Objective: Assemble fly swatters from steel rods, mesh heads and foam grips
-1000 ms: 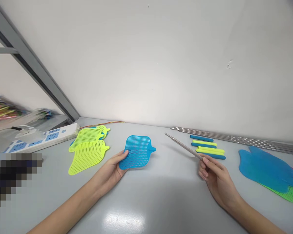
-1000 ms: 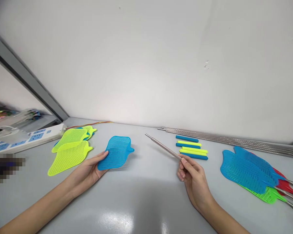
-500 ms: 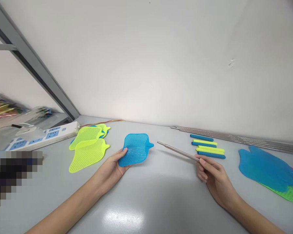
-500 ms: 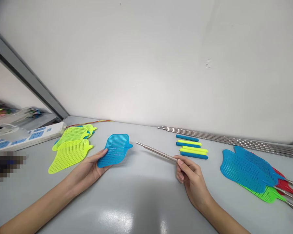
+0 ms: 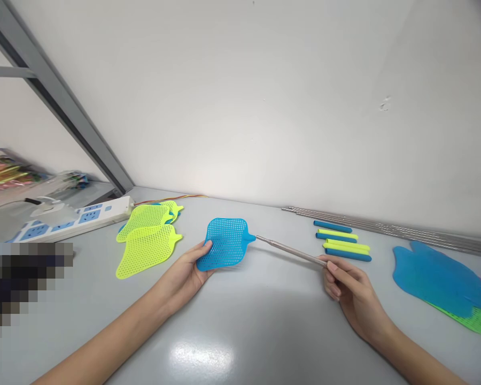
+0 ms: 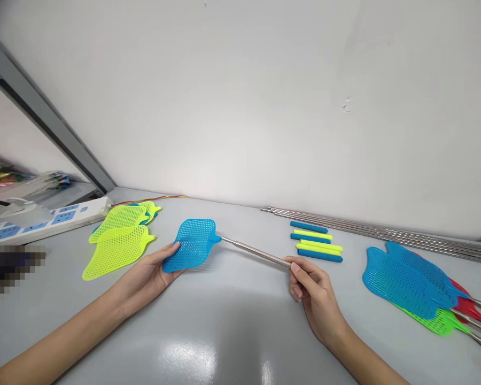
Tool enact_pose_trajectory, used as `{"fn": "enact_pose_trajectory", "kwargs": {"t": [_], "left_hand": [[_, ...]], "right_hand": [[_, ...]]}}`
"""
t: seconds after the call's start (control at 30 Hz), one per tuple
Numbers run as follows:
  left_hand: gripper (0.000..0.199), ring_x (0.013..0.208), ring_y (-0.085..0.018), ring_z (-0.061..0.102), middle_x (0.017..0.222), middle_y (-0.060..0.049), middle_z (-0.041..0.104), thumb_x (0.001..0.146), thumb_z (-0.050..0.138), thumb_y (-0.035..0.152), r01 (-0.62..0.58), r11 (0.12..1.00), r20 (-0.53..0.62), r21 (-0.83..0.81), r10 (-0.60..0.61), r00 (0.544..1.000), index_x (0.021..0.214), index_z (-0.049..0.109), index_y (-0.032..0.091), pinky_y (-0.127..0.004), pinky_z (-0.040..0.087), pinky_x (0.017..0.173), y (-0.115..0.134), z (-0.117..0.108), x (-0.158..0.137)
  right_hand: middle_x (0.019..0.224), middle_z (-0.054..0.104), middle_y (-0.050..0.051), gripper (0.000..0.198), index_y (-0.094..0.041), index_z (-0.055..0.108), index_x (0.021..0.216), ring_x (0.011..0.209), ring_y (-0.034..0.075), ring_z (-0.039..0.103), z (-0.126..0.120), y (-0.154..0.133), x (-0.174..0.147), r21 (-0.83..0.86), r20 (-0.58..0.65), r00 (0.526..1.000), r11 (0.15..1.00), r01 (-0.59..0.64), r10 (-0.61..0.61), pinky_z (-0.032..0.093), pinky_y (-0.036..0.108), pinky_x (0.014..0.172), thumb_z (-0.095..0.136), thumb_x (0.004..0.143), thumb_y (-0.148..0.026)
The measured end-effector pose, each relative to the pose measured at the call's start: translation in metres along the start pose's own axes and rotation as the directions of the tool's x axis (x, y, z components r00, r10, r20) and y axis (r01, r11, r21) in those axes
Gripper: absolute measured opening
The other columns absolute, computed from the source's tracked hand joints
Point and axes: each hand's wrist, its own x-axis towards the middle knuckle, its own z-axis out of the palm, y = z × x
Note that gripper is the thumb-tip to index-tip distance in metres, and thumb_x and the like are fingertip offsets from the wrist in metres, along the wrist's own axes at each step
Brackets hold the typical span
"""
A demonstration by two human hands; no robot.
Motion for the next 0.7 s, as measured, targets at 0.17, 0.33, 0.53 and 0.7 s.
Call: {"fn": "enact_pose_trajectory", "kwargs": {"t": [0.17, 0.33, 0.53, 0.7], "left_hand": [[0.029, 0.092, -0.021, 0.054, 0.101, -0.009, 0.058, 0.075, 0.048, 0.012, -0.005, 1.000, -0.002, 0.027, 0.005, 1.000, 0.104, 0.052, 0.012, -0.032, 0.045, 0.082, 0.0005, 0.0006, 0.0002], [0.026, 0.092, -0.021, 0.054, 0.100, -0.009, 0.059, 0.075, 0.048, 0.014, 0.002, 0.999, 0.000, 0.052, -0.002, 1.000, 0.100, 0.054, 0.011, -0.031, 0.045, 0.082, 0.0014, 0.0013, -0.0008], [0.026, 0.090, -0.019, 0.055, 0.098, -0.009, 0.060, 0.075, 0.047, 0.012, 0.016, 0.999, -0.053, 0.038, -0.014, 0.999, 0.099, 0.054, 0.011, -0.029, 0.045, 0.082, 0.0019, 0.0022, -0.0010], [0.025, 0.087, -0.019, 0.057, 0.095, -0.008, 0.061, 0.075, 0.047, 0.012, 0.011, 0.999, -0.057, 0.039, -0.009, 0.998, 0.099, 0.055, 0.011, -0.029, 0.047, 0.079, 0.0016, 0.0021, -0.0004]], "right_hand": [[0.056, 0.034, -0.002, 0.022, -0.019, 0.058, 0.089, 0.045, 0.007, 0.028, 0.0003, 0.0007, 0.0004, -0.005, -0.002, 1.000, 1.000, 0.003, -0.003, 0.020, 0.024, 0.042, 0.053, 0.070, -0.029], [0.055, 0.033, -0.003, 0.020, -0.020, 0.058, 0.087, 0.044, 0.007, 0.028, 0.0017, -0.0007, -0.0004, -0.020, -0.007, 1.000, 1.000, -0.003, 0.003, 0.020, 0.024, 0.043, 0.052, 0.070, -0.030], [0.055, 0.033, -0.002, 0.023, -0.018, 0.058, 0.088, 0.044, 0.008, 0.028, 0.0026, -0.0013, 0.0002, -0.030, -0.008, 1.000, 1.000, 0.003, -0.003, 0.020, 0.024, 0.043, 0.053, 0.070, -0.031], [0.048, 0.027, -0.004, 0.023, -0.016, 0.057, 0.090, 0.043, 0.007, 0.025, -0.0003, 0.0034, 0.0003, -0.050, -0.012, 0.999, 0.998, 0.040, -0.041, 0.018, 0.024, 0.042, 0.051, 0.073, -0.029]]}}
